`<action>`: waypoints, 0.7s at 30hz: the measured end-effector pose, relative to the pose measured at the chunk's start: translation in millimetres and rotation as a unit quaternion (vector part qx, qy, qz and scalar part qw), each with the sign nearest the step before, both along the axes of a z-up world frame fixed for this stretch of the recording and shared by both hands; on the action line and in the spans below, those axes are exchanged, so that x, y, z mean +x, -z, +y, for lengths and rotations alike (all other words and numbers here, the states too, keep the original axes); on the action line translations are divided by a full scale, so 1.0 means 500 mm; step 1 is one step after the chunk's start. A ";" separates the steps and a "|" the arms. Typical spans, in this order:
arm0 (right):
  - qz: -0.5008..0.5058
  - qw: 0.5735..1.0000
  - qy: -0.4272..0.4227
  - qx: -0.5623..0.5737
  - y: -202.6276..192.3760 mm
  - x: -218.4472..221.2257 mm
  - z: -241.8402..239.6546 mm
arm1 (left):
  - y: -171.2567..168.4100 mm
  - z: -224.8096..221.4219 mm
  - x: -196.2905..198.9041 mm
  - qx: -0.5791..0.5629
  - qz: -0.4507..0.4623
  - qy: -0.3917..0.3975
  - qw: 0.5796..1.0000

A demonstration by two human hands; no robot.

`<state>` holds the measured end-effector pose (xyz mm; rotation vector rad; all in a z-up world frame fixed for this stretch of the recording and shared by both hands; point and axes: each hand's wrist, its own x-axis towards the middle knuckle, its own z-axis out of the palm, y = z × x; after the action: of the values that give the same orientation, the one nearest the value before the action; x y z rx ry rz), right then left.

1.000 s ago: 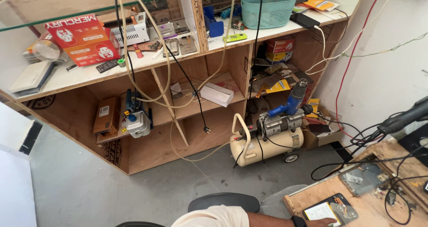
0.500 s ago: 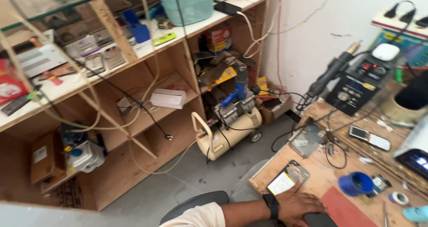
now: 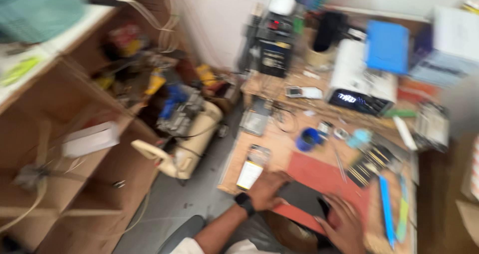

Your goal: The person applies adhesive tape to a mobile phone screen and uses a thin tool to press and smooth the edges on a repair bench.

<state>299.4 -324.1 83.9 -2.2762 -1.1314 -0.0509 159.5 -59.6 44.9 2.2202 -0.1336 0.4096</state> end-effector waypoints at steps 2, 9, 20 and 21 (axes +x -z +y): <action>0.020 1.000 0.010 -0.018 -0.009 -0.006 -0.015 | -0.017 0.001 0.004 0.038 0.017 -0.024 0.999; 0.037 0.999 0.004 0.032 -0.055 -0.014 0.002 | -0.037 -0.007 0.022 0.071 0.083 -0.027 0.994; 0.062 0.998 0.002 0.009 -0.059 0.003 0.006 | -0.028 -0.009 0.025 0.098 0.080 -0.042 0.991; 0.069 0.998 0.003 0.009 -0.058 0.001 0.005 | -0.028 -0.009 0.023 0.097 0.074 -0.042 0.992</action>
<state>299.9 -321.5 113.0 -2.2305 -1.0489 0.0931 171.2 -64.2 58.8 2.4446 0.0000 0.2850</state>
